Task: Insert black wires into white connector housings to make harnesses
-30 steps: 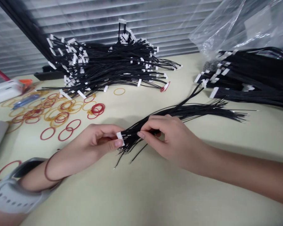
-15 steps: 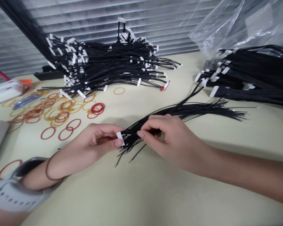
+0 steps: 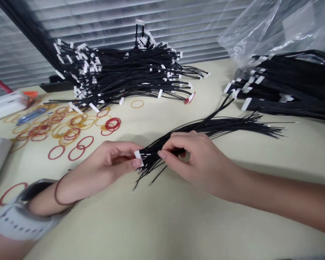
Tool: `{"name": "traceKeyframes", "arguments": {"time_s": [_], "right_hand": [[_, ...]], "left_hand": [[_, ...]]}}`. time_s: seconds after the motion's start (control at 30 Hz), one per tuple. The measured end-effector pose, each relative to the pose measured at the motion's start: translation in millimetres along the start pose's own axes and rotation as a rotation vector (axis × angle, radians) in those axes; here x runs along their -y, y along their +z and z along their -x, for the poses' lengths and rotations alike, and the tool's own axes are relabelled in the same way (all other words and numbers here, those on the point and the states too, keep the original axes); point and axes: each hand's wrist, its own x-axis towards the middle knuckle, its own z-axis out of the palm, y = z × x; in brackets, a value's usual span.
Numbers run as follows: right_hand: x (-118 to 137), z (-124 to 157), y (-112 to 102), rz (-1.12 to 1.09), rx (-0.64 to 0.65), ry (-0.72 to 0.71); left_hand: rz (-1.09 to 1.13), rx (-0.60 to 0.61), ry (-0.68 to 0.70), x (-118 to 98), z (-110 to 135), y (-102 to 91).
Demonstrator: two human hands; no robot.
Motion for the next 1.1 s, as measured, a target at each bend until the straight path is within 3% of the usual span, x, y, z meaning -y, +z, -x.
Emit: {"name": "traceKeyframes", "arguments": {"time_s": [0.63,1.1], "right_hand": [[0.1,1.2,0.8,0.006,0.01,-0.016],[0.7,0.8,2.7,0.003,0.022,-0.018]], "left_hand": [[0.023,-0.002,0.005,3.7,-1.0,-1.1],[-0.103,-0.003,0.002,2.8,-1.9,-0.9]]}}
